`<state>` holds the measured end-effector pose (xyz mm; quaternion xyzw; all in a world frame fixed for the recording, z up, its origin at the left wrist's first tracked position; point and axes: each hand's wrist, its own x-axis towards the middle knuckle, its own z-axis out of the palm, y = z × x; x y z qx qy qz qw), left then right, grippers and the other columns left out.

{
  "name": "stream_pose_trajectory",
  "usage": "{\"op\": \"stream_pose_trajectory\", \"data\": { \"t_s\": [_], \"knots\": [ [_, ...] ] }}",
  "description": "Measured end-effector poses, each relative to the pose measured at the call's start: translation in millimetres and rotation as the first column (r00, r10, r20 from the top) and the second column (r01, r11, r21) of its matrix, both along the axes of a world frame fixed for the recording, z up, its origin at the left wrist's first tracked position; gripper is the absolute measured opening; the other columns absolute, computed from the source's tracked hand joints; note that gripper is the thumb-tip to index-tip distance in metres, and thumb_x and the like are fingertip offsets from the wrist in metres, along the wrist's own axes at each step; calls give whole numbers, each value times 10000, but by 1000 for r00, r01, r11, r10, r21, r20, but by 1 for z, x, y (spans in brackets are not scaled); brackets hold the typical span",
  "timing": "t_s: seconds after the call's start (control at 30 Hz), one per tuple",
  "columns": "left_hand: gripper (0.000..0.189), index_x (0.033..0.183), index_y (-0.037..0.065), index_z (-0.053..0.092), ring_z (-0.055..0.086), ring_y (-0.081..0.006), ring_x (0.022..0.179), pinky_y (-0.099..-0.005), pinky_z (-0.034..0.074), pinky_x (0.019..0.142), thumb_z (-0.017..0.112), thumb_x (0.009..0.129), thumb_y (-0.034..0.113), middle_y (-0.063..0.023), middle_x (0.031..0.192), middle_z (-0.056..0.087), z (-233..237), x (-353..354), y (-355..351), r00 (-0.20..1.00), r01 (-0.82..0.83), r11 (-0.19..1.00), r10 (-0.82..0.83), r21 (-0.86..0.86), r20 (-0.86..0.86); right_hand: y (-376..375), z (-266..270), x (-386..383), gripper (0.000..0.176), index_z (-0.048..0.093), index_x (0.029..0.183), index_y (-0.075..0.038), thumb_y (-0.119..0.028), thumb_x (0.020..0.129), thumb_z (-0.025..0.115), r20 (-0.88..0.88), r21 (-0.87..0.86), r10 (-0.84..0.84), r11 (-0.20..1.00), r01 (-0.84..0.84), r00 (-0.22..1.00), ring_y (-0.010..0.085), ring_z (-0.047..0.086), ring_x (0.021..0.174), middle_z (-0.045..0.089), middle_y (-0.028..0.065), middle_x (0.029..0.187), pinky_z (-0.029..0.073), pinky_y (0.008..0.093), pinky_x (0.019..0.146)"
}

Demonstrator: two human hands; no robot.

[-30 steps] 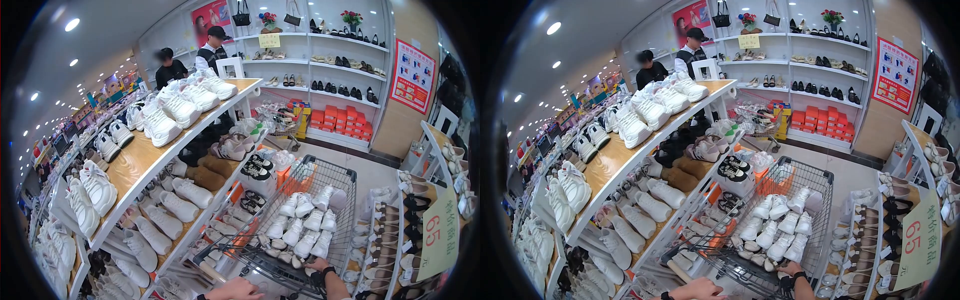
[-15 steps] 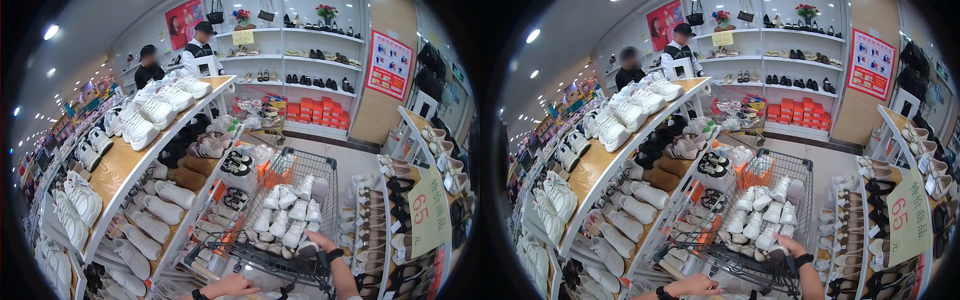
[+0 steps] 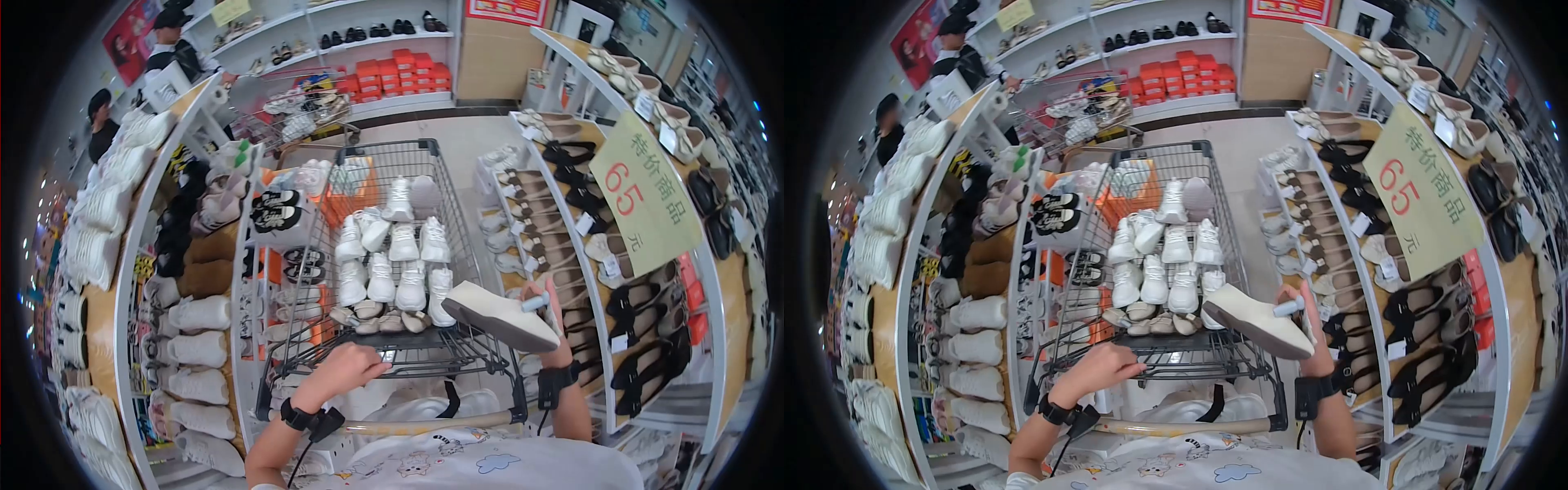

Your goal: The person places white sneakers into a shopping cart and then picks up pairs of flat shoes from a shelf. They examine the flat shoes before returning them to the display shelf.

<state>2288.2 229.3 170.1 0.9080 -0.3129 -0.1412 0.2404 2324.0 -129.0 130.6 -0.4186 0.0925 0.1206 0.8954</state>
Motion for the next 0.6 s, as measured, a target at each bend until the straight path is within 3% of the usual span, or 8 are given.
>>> {"op": "stream_pose_trajectory", "data": {
  "t_s": [0.2,0.27,0.3,0.33,0.4,0.47,0.5,0.6],
  "knots": [
    [299,756,47,615,593,-333,684,-433,453,602,568,843,328,-133,701,606,-8,67,-24,992,74,984,-57,165,-110,-4,-31,-43,410,435,725,-135,-476,946,374,-18,367,-215,907,206,976,134,564,656,521,32,674,473,255,638],
    [282,791,52,629,601,-343,722,-439,463,630,555,840,319,-144,747,626,-41,94,-26,980,39,978,2,205,-198,5,-33,-50,361,411,704,-148,-416,947,410,-21,341,-239,911,232,971,94,487,638,433,-9,643,402,233,608],
    [282,791,52,629,601,-343,722,-439,463,630,555,840,319,-144,747,626,-70,104,-29,980,47,977,-5,207,-200,12,-29,-54,354,412,702,-146,-403,945,415,-65,180,-259,947,266,964,84,462,632,423,-21,651,381,230,595],
    [282,825,53,645,608,-351,752,-441,471,657,555,827,319,-165,770,632,-105,116,-29,967,115,953,-42,282,-252,17,-26,-59,346,413,700,-144,-391,943,419,-99,18,-280,959,283,955,73,436,626,413,-33,658,359,226,582],
    [299,908,60,664,618,-358,827,-445,477,722,553,806,318,-182,849,646,-154,137,-39,943,227,888,-99,399,-318,21,-19,-70,318,449,722,-129,-371,929,440,-107,-10,-250,968,250,962,62,417,631,394,-48,674,342,218,581],
    [307,910,58,659,613,-359,859,-449,476,744,531,811,319,-182,900,648,-179,143,-70,934,262,897,-142,356,-328,25,-17,-84,318,475,740,-120,-379,920,433,-191,55,-220,971,234,957,64,432,643,415,-44,670,347,215,598],
    [290,893,56,656,614,-362,862,-449,481,743,518,814,298,-190,883,646,-194,145,-76,925,274,950,-218,150,-311,27,-7,-92,249,504,789,-101,-319,905,479,-191,101,-205,969,227,960,75,473,702,463,-29,722,379,218,652],
    [187,799,51,675,650,-325,830,-449,506,705,597,708,195,-169,849,667,-241,147,-107,964,258,831,-185,492,-191,26,-23,-113,191,488,778,-91,-249,875,537,-197,-44,-170,985,165,966,67,470,708,466,-27,736,382,215,633]
  ]
}}
